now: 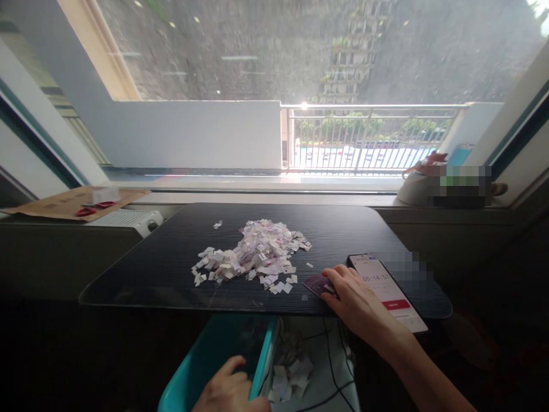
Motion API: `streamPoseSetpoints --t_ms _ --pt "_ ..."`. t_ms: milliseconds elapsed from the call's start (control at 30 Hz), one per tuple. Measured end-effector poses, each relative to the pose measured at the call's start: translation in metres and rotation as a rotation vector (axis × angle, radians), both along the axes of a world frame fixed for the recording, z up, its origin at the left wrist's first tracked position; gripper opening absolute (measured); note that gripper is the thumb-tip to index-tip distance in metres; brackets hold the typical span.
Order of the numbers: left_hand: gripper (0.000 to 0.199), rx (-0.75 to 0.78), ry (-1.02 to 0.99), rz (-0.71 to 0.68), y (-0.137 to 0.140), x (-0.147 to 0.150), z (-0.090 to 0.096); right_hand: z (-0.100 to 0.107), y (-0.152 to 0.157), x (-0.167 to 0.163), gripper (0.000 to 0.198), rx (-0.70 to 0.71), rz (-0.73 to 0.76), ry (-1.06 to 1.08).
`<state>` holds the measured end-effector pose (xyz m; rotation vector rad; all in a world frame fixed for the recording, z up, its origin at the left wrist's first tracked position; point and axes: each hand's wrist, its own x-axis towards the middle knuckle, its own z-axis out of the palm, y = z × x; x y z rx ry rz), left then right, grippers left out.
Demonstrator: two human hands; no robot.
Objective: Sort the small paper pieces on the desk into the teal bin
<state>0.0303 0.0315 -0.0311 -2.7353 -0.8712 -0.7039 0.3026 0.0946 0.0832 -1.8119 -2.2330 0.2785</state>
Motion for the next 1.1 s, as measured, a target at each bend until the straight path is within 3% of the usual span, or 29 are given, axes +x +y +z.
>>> streamPoseSetpoints --t_ms 67,200,300,567,700,900,1100 --pt "0.023 -0.020 0.041 -0.038 -0.001 0.008 -0.009 -0.001 0.001 0.001 0.037 0.005 -0.025 0.039" --pt "0.040 -0.028 0.071 -0.049 -0.001 0.029 -0.028 -0.005 0.001 0.000 0.042 0.036 0.020 0.126" --pt "0.041 -0.063 0.108 -0.059 -0.001 0.042 -0.033 -0.005 -0.004 -0.003 0.037 0.047 0.055 0.217" --pt "0.038 -0.196 0.177 -0.085 -0.004 0.069 -0.012 0.000 -0.020 -0.013 0.031 0.015 0.213 0.369" --pt "0.033 -0.304 0.201 -0.039 -0.003 0.076 -0.001 0.001 -0.017 -0.016 0.030 0.039 0.199 0.365" --pt "0.028 -0.418 0.172 -0.042 -0.001 0.076 -0.005 0.003 -0.018 -0.023 0.031 -0.037 0.263 0.364" --pt "0.021 -0.528 0.175 0.017 -0.003 0.074 -0.008 0.005 -0.020 -0.023 0.029 0.013 0.254 0.327"
